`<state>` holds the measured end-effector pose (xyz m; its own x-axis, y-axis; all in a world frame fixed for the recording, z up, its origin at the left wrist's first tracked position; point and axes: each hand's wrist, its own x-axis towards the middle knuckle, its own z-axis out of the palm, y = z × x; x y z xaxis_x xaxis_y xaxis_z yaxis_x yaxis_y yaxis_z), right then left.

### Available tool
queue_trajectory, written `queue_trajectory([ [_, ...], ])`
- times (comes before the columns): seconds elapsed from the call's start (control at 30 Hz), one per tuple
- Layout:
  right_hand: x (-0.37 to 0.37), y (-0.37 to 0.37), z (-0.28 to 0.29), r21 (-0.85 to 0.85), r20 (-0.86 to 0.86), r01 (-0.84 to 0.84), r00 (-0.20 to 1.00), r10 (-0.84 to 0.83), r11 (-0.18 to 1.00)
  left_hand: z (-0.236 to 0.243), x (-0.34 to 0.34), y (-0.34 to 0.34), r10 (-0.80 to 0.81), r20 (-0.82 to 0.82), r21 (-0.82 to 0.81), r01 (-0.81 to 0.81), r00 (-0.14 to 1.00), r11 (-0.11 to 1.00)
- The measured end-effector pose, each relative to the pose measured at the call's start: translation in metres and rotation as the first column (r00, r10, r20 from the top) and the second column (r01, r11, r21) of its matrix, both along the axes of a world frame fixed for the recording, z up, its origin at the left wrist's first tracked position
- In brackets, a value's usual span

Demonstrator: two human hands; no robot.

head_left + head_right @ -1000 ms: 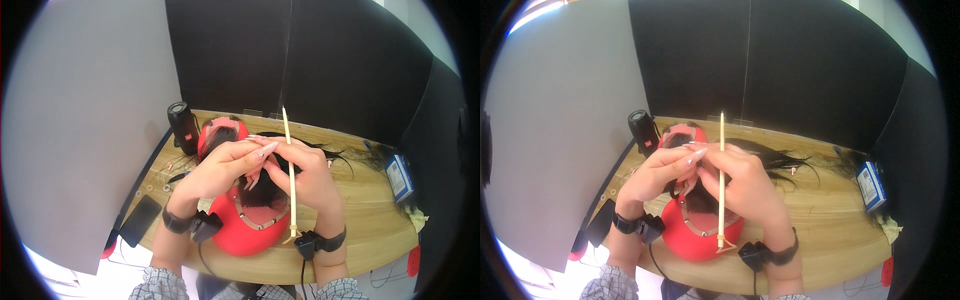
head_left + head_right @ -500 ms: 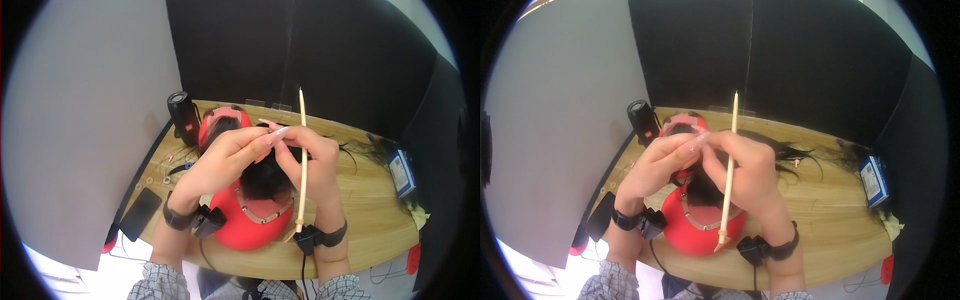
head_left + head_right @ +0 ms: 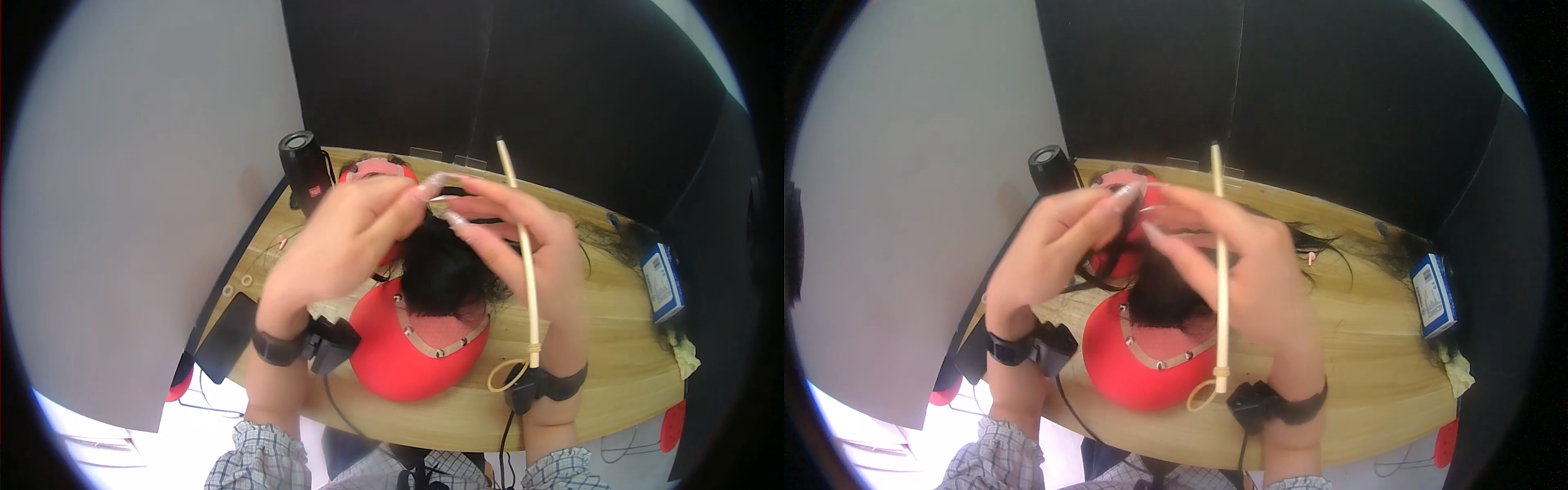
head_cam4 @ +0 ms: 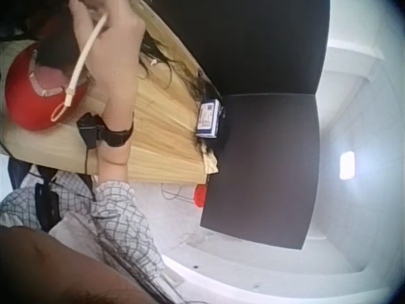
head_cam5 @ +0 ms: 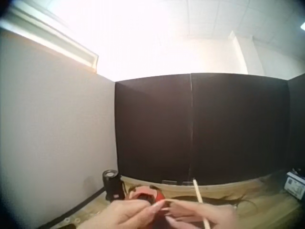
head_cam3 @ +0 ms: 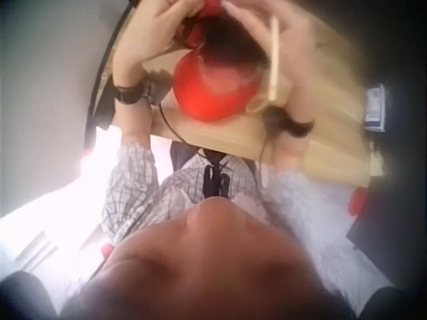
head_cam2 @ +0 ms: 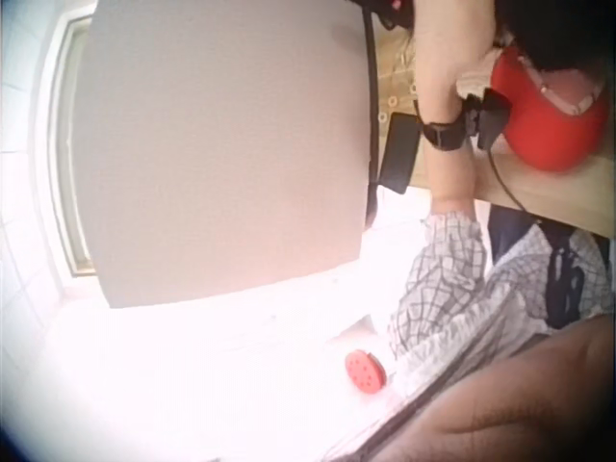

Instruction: The recorder is ventilating hair into a wig cap mounted on a mannequin head using a needle and a guide stick.

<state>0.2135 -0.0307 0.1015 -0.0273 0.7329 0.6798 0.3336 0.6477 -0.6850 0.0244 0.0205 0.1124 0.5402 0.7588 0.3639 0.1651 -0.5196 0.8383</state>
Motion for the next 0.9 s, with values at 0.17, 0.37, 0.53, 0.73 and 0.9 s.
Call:
queue_trajectory([
  [0.17, 0.021, -0.009, 0.012, -0.080, -0.090, -0.073, 0.994, 0.066, 0.994, 0.006, -0.033, 0.018, 0.705, -0.166, 0.496, -0.560, 0.690, 0.664],
  [0.37, 0.017, 0.006, -0.040, -0.154, 0.123, -0.573, 0.797, 0.591, 0.805, 0.011, -0.034, 0.014, 0.642, -0.179, 0.342, -0.564, 0.746, 0.751],
  [0.53, 0.000, -0.004, -0.062, -0.436, -0.211, -0.537, 0.841, 0.498, 0.722, 0.008, -0.017, 0.007, 0.466, -0.208, 0.401, -0.360, 0.860, 0.842],
  [0.73, 0.004, 0.003, -0.077, -0.325, -0.516, -0.647, 0.733, 0.443, 0.690, 0.004, -0.014, 0.009, 0.460, -0.213, 0.531, -0.293, 0.862, 0.795],
  [0.9, -0.001, -0.001, -0.066, -0.402, -0.376, -0.502, 0.853, 0.362, 0.766, -0.002, -0.012, 0.013, 0.414, -0.158, 0.580, -0.255, 0.897, 0.774],
])
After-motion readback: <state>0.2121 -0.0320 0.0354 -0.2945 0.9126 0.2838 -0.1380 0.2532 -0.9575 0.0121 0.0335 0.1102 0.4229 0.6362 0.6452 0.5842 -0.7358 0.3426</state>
